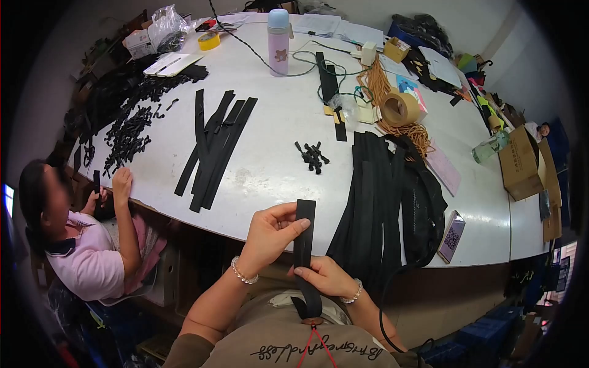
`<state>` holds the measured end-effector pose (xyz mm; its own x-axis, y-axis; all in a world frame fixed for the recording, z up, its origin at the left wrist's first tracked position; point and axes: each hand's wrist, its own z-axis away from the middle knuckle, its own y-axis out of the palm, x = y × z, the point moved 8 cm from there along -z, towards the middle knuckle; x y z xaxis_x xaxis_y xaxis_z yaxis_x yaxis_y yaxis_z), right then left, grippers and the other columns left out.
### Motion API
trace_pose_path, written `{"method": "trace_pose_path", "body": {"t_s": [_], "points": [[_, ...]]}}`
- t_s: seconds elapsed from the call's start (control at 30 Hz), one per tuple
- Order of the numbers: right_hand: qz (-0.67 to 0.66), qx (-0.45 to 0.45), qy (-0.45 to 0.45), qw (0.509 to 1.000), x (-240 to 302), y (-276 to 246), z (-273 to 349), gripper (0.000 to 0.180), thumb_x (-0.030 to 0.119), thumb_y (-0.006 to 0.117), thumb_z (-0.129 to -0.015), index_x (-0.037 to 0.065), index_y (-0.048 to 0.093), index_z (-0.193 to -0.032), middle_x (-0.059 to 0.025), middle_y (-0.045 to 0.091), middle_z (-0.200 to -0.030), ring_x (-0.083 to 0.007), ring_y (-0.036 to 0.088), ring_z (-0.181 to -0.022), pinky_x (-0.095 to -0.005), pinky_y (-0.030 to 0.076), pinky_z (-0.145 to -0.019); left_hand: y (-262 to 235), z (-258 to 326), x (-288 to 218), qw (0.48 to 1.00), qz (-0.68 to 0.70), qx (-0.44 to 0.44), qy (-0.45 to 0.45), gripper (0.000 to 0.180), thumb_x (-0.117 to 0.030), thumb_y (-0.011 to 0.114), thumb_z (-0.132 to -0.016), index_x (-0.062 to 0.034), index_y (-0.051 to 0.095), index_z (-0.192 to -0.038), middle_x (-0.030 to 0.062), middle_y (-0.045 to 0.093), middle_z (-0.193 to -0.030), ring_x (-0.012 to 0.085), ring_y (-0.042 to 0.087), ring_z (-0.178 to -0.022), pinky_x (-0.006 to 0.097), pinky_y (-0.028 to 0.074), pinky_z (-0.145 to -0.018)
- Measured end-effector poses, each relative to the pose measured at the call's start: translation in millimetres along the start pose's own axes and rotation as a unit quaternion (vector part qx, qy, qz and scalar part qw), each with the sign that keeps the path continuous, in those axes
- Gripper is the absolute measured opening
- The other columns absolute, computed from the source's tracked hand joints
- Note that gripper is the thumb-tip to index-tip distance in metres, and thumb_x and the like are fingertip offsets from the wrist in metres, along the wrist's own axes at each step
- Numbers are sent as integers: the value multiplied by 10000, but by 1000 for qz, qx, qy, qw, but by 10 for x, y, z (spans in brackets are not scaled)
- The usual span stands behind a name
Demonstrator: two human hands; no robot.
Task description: Assembling plastic clips onto fabric straps by hand at a workbench.
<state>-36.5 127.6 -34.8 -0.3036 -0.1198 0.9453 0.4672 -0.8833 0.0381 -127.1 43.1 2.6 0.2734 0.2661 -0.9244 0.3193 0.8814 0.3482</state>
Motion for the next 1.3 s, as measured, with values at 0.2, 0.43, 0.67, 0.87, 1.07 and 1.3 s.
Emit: {"method": "trace_pose_path", "body": {"t_s": [0.2,0.43,0.67,0.87,1.07,1.3], "points": [[-21,-48,-16,999,-46,-139,11,217,130,537,-892,-7,577,-1055,3,569,-794,-52,503,-696,-209,429,-637,12,-21,-20,1000,1,0,3,264,18,637,-795,62,584,-1050,76,636,-879,81,598,-755,206,517,-673],[-119,-276,-231,925,793,-882,-9,239,57,556,-869,-21,541,-1095,-34,574,-868,-55,525,-674,-181,432,-607,85,-190,-225,989,-132,63,7,162,-18,666,-786,16,612,-935,29,642,-784,64,595,-690,196,495,-622],[-19,-302,-223,927,942,-928,-26,84,-20,649,-777,-10,629,-858,-16,584,-774,-38,532,-608,-165,422,-542,231,-155,-330,975,-190,114,6,132,-114,624,-843,18,613,-849,2,604,-711,45,554,-625,192,472,-573],[-29,-312,-290,904,989,-882,27,54,-49,631,-780,-31,592,-812,-25,559,-787,-51,535,-623,-170,426,-524,334,-162,-303,982,-157,100,40,249,-191,535,-909,6,583,-765,-11,556,-657,39,513,-583,196,442,-529],[-34,-362,-361,859,1079,-921,88,44,-36,610,-803,-22,575,-824,-10,538,-749,-43,501,-578,-174,401,-482,405,-238,-287,989,-81,63,107,270,-177,515,-919,-4,544,-713,-15,526,-634,43,472,-555,209,391,-484],[-47,-292,-240,925,1019,-999,9,50,43,598,-842,7,565,-831,27,519,-624,-15,452,-503,-160,352,-446,455,-239,-483,932,-328,119,97,269,-218,521,-909,-6,534,-744,21,496,-554,57,444,-527,241,379,-489]]}}
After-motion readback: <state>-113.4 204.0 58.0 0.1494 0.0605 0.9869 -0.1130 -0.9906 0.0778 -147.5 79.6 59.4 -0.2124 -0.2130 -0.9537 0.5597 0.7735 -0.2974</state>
